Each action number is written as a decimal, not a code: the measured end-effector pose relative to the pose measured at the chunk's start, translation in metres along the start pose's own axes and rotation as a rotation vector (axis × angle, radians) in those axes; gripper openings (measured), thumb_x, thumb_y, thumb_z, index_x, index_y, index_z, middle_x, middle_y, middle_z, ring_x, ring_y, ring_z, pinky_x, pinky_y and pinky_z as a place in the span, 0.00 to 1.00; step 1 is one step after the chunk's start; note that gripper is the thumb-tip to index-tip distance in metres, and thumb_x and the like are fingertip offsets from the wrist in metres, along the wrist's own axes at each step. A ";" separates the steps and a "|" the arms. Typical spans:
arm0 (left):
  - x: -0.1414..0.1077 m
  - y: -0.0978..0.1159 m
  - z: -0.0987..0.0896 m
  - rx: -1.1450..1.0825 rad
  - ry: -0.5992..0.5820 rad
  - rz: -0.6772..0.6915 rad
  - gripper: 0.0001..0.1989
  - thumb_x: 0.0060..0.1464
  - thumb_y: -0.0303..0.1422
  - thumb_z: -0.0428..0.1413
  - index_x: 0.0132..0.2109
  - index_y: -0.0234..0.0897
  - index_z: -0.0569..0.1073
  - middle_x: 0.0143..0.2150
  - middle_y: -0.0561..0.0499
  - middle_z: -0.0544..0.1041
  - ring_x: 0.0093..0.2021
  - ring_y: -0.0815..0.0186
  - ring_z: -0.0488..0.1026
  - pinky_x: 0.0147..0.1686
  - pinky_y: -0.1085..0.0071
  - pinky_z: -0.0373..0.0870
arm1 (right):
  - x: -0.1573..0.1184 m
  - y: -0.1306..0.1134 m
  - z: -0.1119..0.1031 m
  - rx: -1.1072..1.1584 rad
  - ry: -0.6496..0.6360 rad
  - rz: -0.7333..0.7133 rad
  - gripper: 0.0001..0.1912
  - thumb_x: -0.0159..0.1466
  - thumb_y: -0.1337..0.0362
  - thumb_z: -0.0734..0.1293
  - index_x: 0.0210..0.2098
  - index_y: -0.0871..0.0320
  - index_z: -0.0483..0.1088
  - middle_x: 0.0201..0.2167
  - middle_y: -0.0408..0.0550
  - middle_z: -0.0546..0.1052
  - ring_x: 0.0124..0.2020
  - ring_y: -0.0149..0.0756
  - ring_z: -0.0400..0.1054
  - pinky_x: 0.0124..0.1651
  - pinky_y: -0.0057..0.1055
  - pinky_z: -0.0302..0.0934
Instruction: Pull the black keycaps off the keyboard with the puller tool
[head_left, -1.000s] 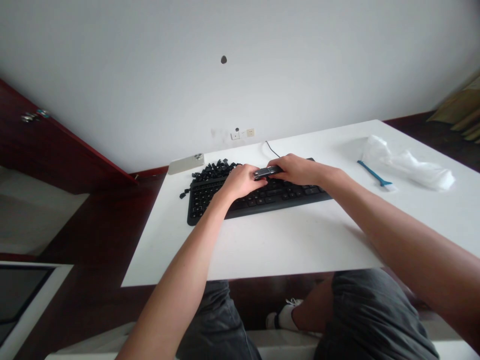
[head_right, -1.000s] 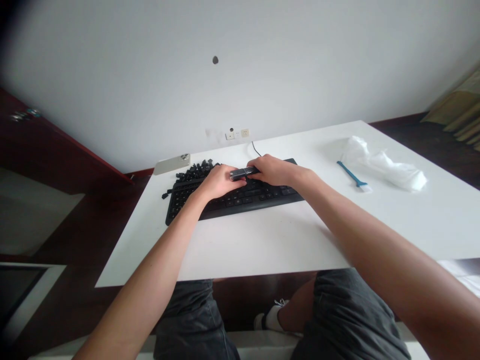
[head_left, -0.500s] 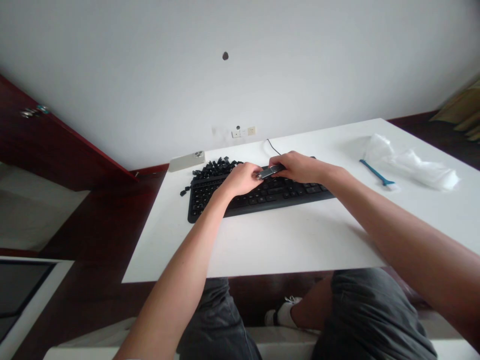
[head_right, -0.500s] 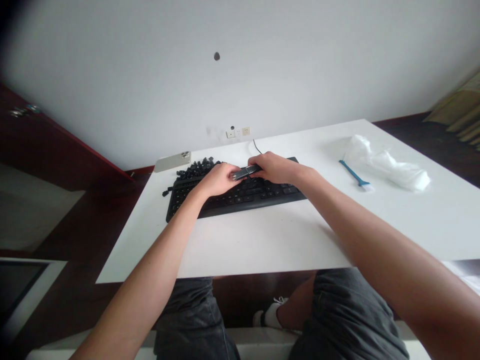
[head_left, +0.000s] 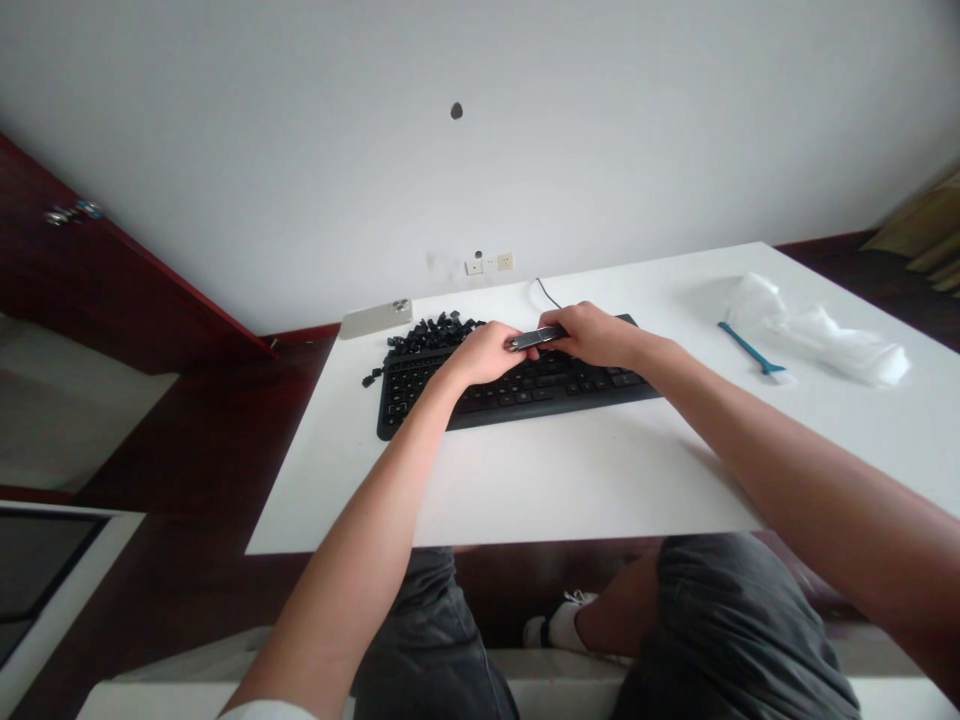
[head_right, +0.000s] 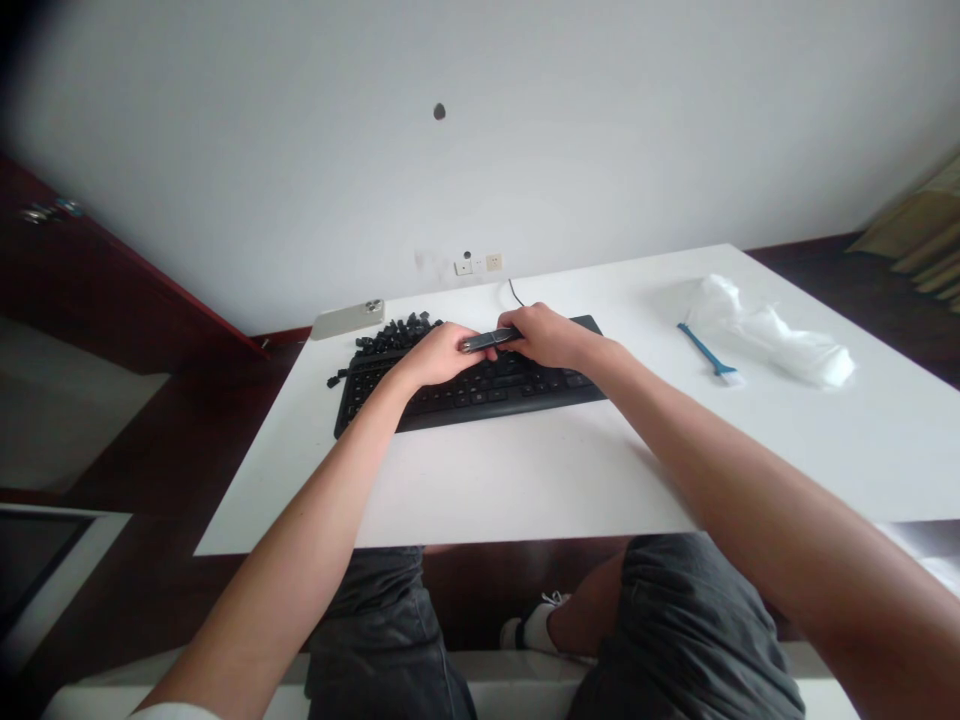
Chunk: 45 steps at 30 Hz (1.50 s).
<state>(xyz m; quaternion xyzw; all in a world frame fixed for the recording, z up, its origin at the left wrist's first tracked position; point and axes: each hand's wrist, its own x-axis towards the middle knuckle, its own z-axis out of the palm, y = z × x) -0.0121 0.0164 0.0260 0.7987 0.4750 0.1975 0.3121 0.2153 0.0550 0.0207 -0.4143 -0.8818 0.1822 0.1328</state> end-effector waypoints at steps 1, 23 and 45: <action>0.000 0.000 0.000 -0.021 -0.016 0.001 0.12 0.60 0.29 0.56 0.41 0.39 0.86 0.28 0.53 0.77 0.28 0.67 0.69 0.34 0.69 0.61 | 0.000 -0.001 0.001 0.005 0.003 0.006 0.05 0.68 0.63 0.66 0.38 0.54 0.74 0.30 0.48 0.76 0.33 0.39 0.68 0.38 0.34 0.56; -0.004 -0.005 -0.012 0.223 0.009 -0.010 0.14 0.53 0.35 0.67 0.27 0.38 0.70 0.21 0.59 0.63 0.24 0.70 0.58 0.30 0.66 0.48 | 0.000 -0.006 -0.001 0.085 0.008 -0.051 0.10 0.63 0.68 0.67 0.42 0.53 0.78 0.33 0.45 0.81 0.35 0.38 0.70 0.41 0.33 0.58; -0.004 -0.001 -0.010 0.237 0.023 -0.026 0.11 0.51 0.34 0.66 0.28 0.39 0.70 0.22 0.58 0.66 0.24 0.69 0.61 0.29 0.67 0.50 | 0.003 -0.011 0.013 0.048 0.074 -0.047 0.09 0.66 0.70 0.67 0.42 0.56 0.78 0.33 0.47 0.81 0.33 0.37 0.69 0.39 0.32 0.56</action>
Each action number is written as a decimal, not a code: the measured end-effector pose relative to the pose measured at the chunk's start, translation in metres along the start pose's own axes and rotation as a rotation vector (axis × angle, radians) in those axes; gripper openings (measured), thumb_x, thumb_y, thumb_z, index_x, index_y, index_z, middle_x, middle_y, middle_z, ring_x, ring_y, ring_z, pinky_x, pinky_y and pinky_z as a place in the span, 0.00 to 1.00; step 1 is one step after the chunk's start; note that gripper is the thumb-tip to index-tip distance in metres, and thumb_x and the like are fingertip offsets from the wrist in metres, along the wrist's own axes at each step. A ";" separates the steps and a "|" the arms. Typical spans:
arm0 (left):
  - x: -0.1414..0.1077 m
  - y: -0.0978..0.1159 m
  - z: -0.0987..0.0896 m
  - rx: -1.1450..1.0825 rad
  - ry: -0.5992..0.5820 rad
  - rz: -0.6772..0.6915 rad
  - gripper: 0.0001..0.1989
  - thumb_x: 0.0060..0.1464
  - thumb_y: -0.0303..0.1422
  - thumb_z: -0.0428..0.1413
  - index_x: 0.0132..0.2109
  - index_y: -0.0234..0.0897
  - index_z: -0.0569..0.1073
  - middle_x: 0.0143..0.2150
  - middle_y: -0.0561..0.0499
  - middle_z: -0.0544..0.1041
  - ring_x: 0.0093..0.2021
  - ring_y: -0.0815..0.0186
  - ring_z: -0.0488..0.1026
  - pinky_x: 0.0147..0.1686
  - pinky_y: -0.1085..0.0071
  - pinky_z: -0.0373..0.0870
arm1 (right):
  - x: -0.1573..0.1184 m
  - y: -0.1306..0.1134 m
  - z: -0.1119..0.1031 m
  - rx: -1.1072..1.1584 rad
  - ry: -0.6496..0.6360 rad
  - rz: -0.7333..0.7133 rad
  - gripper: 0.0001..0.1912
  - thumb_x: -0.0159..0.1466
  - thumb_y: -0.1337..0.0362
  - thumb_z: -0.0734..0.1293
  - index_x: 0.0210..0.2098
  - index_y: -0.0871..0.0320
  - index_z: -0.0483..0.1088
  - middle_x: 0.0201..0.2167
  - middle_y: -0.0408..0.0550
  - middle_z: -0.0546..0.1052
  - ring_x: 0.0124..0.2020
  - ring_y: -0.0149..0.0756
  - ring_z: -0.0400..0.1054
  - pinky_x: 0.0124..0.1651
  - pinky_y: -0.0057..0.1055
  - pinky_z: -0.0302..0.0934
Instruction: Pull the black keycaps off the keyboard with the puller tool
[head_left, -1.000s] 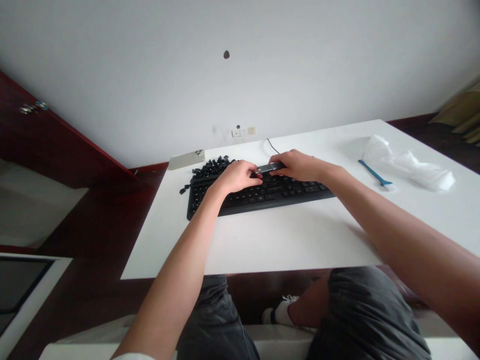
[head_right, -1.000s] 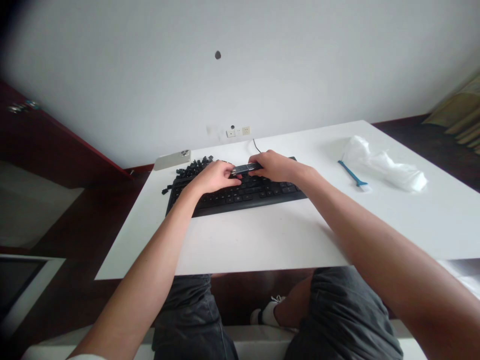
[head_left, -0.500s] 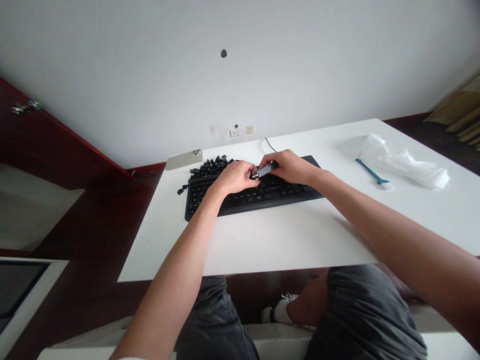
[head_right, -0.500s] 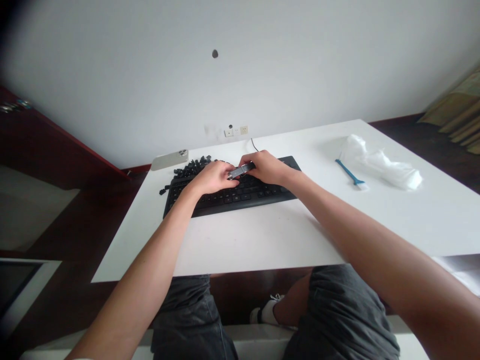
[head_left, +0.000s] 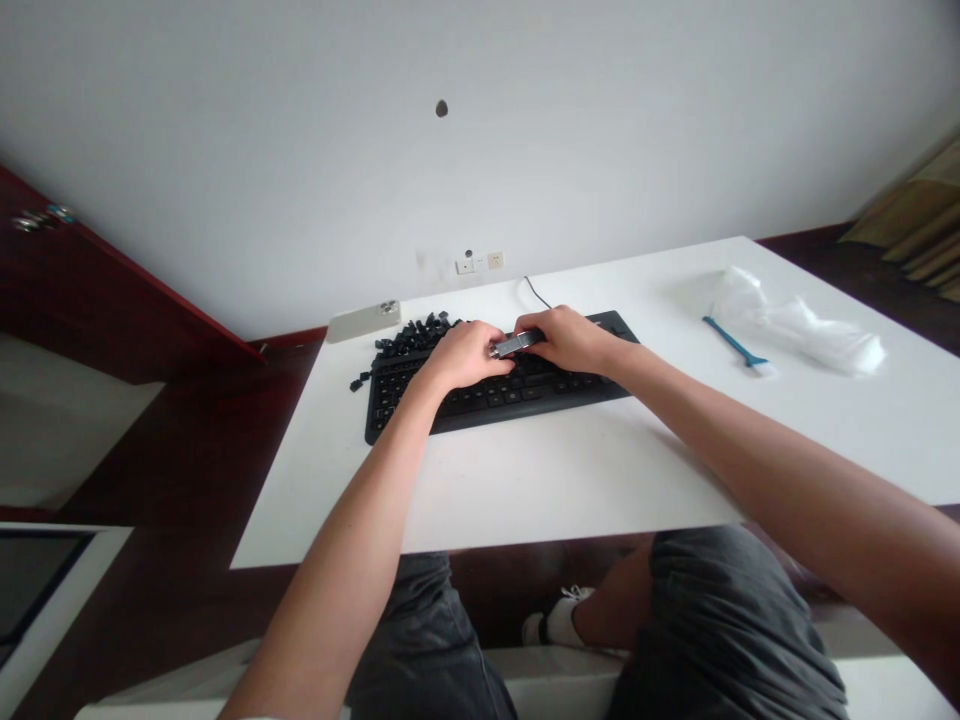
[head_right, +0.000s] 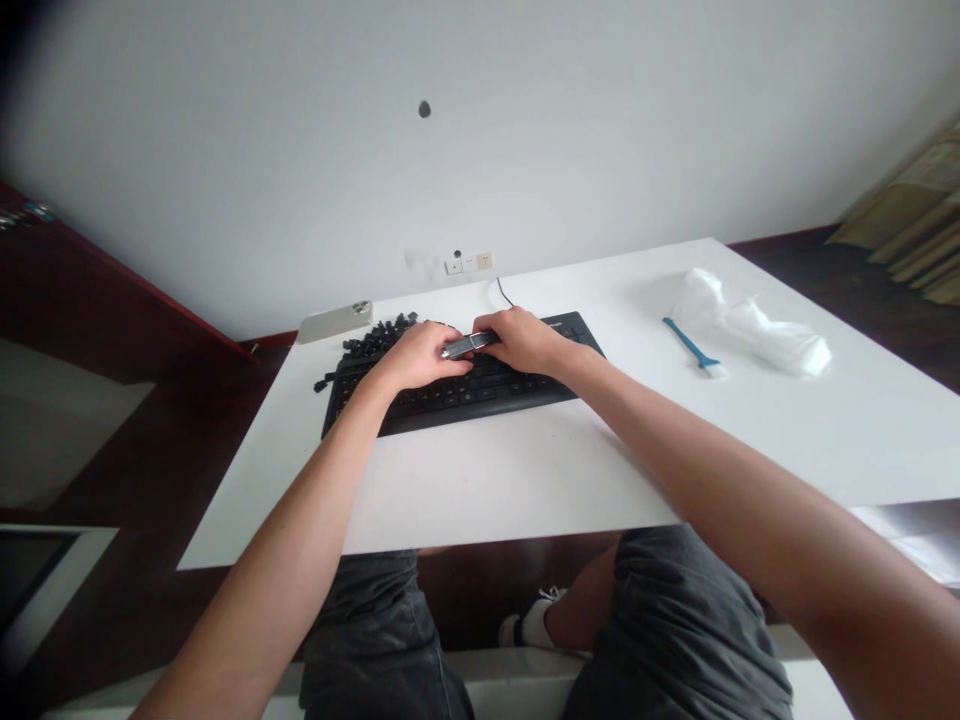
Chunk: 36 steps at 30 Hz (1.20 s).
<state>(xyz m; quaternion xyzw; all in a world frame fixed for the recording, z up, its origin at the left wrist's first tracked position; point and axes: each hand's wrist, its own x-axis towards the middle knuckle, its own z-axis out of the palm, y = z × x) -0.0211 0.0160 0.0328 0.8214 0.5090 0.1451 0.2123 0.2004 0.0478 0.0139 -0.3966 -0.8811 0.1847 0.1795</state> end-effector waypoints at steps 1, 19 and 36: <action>-0.001 0.001 0.000 0.002 0.003 -0.009 0.11 0.51 0.34 0.66 0.28 0.39 0.71 0.22 0.58 0.67 0.24 0.69 0.61 0.29 0.67 0.50 | 0.000 0.000 0.000 0.005 -0.004 0.004 0.08 0.66 0.69 0.67 0.42 0.56 0.78 0.33 0.47 0.81 0.32 0.37 0.69 0.39 0.32 0.56; 0.001 -0.011 -0.004 -0.114 -0.058 -0.021 0.07 0.53 0.37 0.68 0.38 0.40 0.83 0.24 0.57 0.67 0.26 0.69 0.60 0.30 0.67 0.51 | -0.007 -0.031 -0.013 -0.148 -0.152 -0.183 0.16 0.57 0.78 0.63 0.37 0.53 0.75 0.37 0.47 0.81 0.35 0.38 0.72 0.36 0.34 0.53; -0.005 -0.002 -0.005 -0.131 -0.122 0.163 0.08 0.48 0.24 0.56 0.30 0.40 0.65 0.25 0.57 0.63 0.26 0.68 0.59 0.30 0.65 0.50 | -0.016 -0.041 -0.027 0.088 -0.085 -0.041 0.26 0.74 0.41 0.59 0.40 0.51 0.80 0.26 0.43 0.77 0.27 0.37 0.64 0.35 0.35 0.56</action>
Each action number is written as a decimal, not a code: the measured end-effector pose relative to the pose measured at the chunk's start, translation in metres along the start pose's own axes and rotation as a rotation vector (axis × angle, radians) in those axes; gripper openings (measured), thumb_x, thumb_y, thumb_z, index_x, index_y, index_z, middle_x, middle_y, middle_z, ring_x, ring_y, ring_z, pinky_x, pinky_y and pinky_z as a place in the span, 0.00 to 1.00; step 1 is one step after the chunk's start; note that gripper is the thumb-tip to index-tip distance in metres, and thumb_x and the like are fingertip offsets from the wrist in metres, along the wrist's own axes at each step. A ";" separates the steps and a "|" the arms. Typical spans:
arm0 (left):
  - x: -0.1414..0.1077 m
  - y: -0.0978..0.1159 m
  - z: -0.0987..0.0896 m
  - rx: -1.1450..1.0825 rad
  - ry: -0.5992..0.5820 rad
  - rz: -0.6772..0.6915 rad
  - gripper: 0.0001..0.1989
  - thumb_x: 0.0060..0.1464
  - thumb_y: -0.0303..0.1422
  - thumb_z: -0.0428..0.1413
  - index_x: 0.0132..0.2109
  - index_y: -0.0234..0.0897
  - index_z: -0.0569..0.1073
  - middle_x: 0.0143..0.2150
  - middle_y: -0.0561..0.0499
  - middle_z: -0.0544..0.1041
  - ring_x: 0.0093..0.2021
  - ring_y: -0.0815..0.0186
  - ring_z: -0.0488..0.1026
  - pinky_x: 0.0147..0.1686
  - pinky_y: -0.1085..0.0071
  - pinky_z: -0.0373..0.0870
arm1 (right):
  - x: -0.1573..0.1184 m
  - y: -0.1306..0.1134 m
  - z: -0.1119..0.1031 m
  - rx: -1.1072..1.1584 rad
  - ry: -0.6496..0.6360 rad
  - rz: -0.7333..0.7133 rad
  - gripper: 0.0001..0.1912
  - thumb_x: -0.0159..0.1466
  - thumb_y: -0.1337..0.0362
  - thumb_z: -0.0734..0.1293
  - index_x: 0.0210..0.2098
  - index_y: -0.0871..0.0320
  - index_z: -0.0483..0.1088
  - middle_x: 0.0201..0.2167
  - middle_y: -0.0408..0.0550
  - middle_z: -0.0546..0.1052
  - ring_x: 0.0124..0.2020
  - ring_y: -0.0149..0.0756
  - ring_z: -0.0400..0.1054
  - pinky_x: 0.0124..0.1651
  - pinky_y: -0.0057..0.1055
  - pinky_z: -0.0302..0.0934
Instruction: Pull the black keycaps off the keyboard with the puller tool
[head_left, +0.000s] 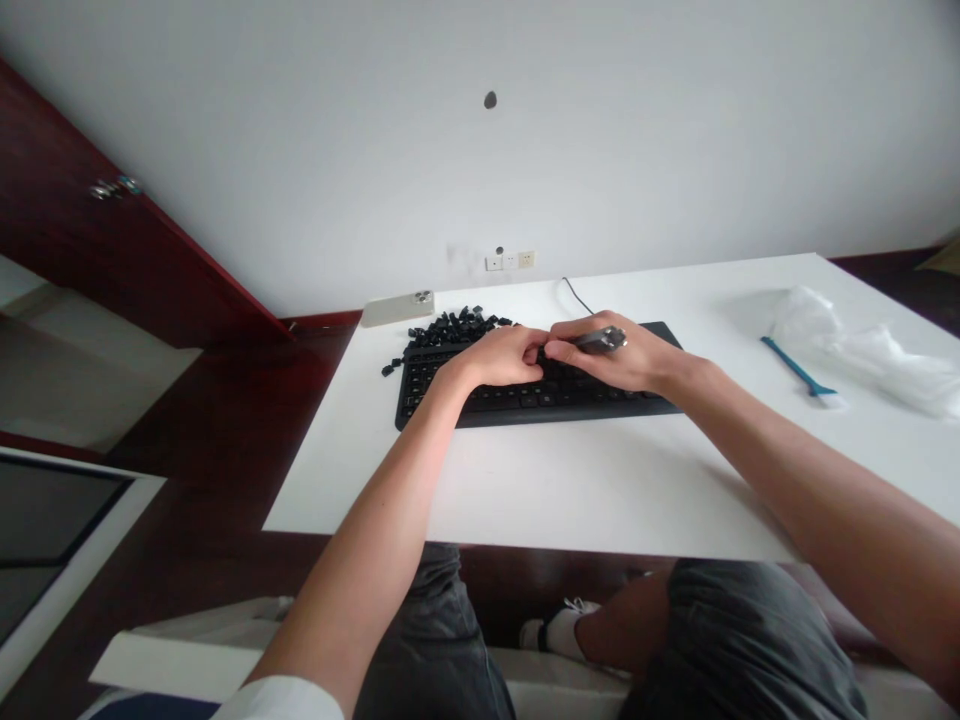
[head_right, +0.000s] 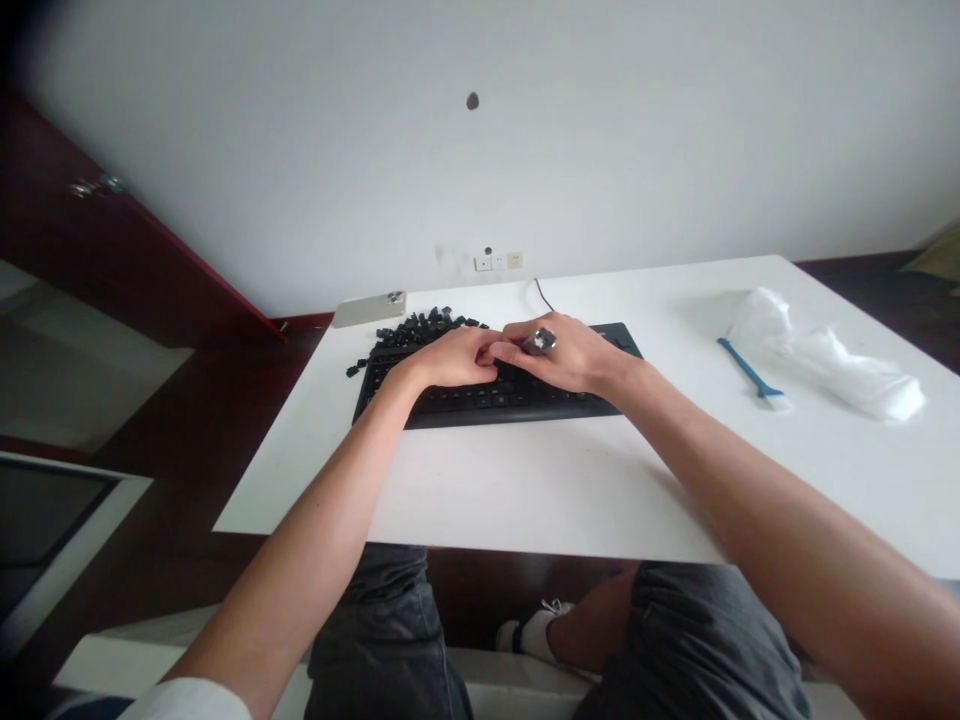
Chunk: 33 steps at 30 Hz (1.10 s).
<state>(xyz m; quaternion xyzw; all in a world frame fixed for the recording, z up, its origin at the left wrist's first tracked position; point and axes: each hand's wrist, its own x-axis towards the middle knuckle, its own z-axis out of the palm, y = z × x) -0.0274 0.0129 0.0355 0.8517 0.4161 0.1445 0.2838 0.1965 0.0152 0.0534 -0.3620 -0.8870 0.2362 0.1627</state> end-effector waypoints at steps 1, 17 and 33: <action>0.000 0.000 0.000 0.022 -0.003 0.002 0.09 0.47 0.24 0.57 0.31 0.41 0.65 0.25 0.57 0.64 0.26 0.68 0.59 0.30 0.64 0.50 | 0.000 0.000 0.000 -0.005 -0.001 0.017 0.26 0.74 0.41 0.58 0.40 0.51 0.80 0.24 0.43 0.75 0.26 0.36 0.62 0.34 0.35 0.55; 0.000 -0.004 -0.002 0.006 0.052 -0.103 0.06 0.55 0.26 0.60 0.38 0.37 0.82 0.25 0.55 0.72 0.26 0.69 0.65 0.31 0.68 0.58 | -0.002 0.011 -0.008 -0.043 -0.066 -0.154 0.12 0.70 0.57 0.64 0.38 0.53 0.79 0.27 0.45 0.77 0.27 0.35 0.61 0.36 0.35 0.54; 0.005 0.006 0.011 0.191 0.152 0.051 0.02 0.55 0.27 0.57 0.36 0.40 0.73 0.34 0.51 0.75 0.35 0.63 0.70 0.38 0.66 0.63 | -0.007 -0.011 -0.009 -0.253 -0.141 -0.057 0.12 0.54 0.77 0.64 0.30 0.54 0.71 0.30 0.46 0.79 0.26 0.35 0.65 0.32 0.35 0.48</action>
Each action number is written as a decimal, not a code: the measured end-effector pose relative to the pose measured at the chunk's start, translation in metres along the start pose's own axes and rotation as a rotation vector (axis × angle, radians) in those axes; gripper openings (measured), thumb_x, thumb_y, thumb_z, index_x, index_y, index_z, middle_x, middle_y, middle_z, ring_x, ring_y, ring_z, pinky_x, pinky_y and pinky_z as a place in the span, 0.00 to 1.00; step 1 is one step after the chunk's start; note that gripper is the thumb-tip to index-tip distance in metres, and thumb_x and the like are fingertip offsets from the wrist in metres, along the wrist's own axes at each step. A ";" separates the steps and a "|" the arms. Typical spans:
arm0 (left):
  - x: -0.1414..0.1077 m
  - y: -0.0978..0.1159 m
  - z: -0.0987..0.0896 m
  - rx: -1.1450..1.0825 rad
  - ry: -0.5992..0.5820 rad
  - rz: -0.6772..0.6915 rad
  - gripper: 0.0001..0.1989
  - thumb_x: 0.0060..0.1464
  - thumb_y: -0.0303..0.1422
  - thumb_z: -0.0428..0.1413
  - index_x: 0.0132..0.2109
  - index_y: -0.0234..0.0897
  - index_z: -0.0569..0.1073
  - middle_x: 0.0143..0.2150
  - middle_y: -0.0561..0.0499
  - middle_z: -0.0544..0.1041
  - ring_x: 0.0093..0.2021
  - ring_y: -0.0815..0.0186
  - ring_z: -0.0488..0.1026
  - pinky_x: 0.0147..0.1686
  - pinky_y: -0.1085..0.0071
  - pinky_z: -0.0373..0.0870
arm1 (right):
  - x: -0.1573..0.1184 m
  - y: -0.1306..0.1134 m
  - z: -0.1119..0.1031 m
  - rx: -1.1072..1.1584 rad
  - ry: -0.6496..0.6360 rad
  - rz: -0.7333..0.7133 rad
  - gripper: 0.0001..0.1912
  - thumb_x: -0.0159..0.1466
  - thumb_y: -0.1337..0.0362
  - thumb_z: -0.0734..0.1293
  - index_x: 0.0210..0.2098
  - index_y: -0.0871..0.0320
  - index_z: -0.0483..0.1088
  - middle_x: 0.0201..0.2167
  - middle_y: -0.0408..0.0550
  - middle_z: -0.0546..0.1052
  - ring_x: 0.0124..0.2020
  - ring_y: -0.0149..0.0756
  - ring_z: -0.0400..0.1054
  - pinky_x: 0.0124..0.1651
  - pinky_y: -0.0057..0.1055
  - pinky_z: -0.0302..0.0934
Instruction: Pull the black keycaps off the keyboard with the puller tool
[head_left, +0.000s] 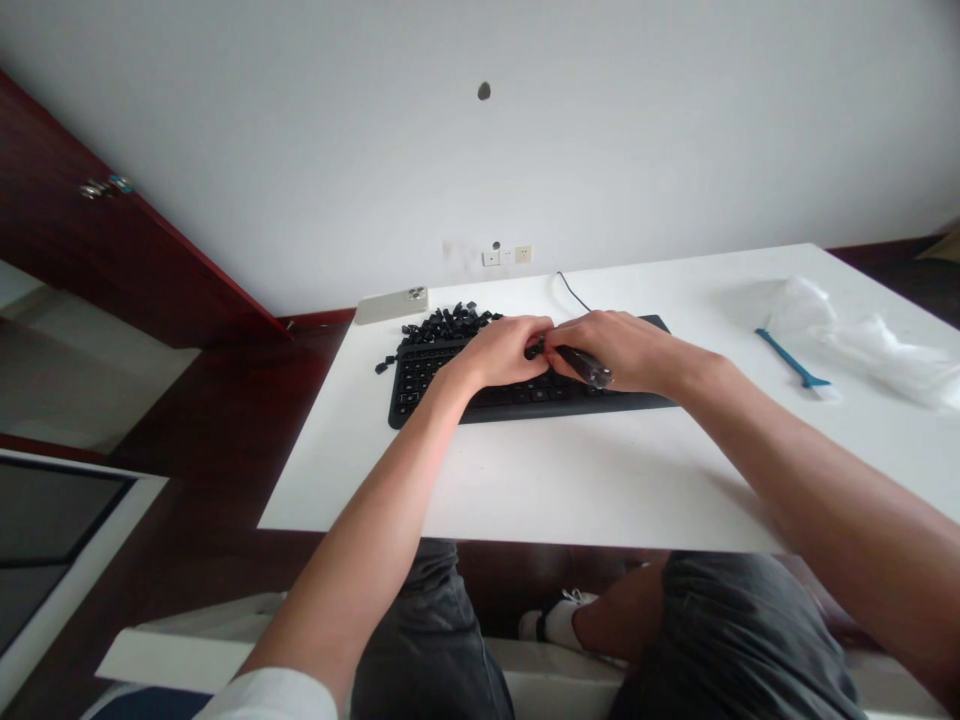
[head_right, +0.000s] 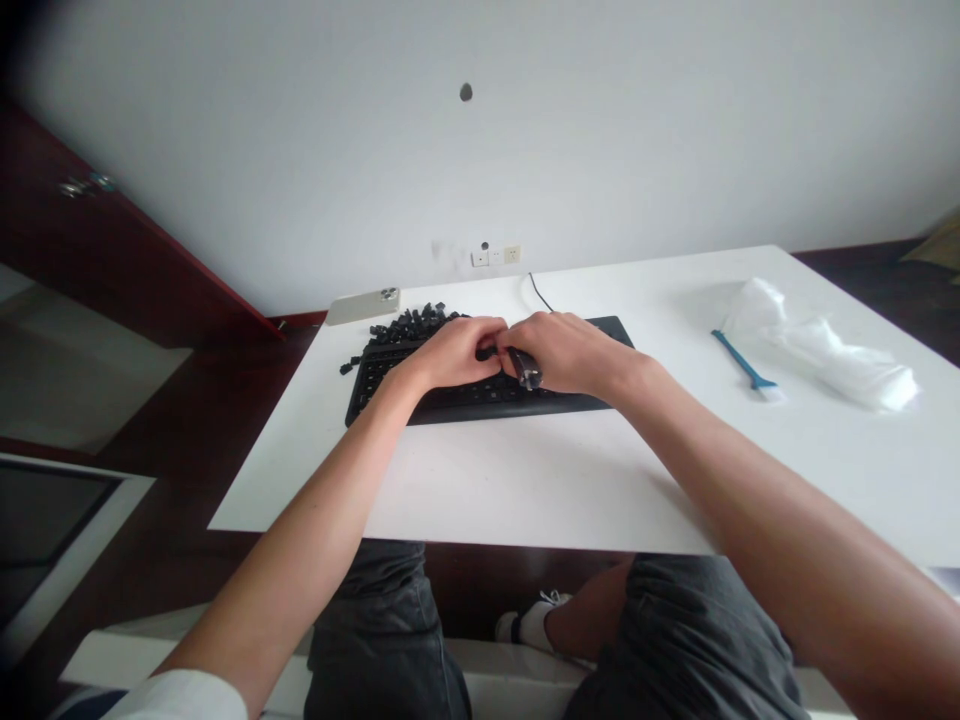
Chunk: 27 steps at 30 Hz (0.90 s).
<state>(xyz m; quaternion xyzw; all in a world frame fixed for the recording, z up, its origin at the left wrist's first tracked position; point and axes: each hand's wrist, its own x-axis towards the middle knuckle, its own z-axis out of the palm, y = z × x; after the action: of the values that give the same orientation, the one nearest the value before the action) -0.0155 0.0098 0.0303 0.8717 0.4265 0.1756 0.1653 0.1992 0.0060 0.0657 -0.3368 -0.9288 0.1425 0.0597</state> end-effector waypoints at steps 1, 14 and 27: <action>0.002 0.002 0.005 0.023 0.038 0.041 0.01 0.57 0.29 0.57 0.38 0.39 0.73 0.38 0.48 0.77 0.40 0.60 0.72 0.42 0.64 0.66 | 0.000 0.002 0.001 -0.002 0.005 -0.002 0.11 0.56 0.76 0.65 0.30 0.54 0.72 0.29 0.46 0.79 0.26 0.35 0.64 0.32 0.36 0.48; 0.007 0.000 0.043 0.245 -0.044 -0.001 0.23 0.73 0.33 0.46 0.70 0.36 0.68 0.76 0.44 0.65 0.76 0.51 0.59 0.74 0.54 0.54 | 0.000 -0.005 0.000 -0.155 0.027 -0.105 0.11 0.67 0.69 0.63 0.37 0.54 0.77 0.38 0.50 0.81 0.31 0.38 0.69 0.34 0.35 0.50; 0.006 -0.001 0.047 0.361 -0.012 0.026 0.19 0.73 0.31 0.46 0.64 0.39 0.73 0.72 0.45 0.70 0.71 0.54 0.66 0.70 0.54 0.60 | -0.005 -0.020 -0.004 -0.231 0.015 -0.046 0.11 0.64 0.72 0.64 0.36 0.55 0.78 0.38 0.50 0.82 0.28 0.36 0.68 0.32 0.36 0.47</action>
<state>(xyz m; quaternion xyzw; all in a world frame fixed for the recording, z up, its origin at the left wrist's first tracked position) 0.0086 0.0090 -0.0111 0.8938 0.4388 0.0931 0.0063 0.1919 -0.0112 0.0755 -0.3212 -0.9460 0.0308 0.0307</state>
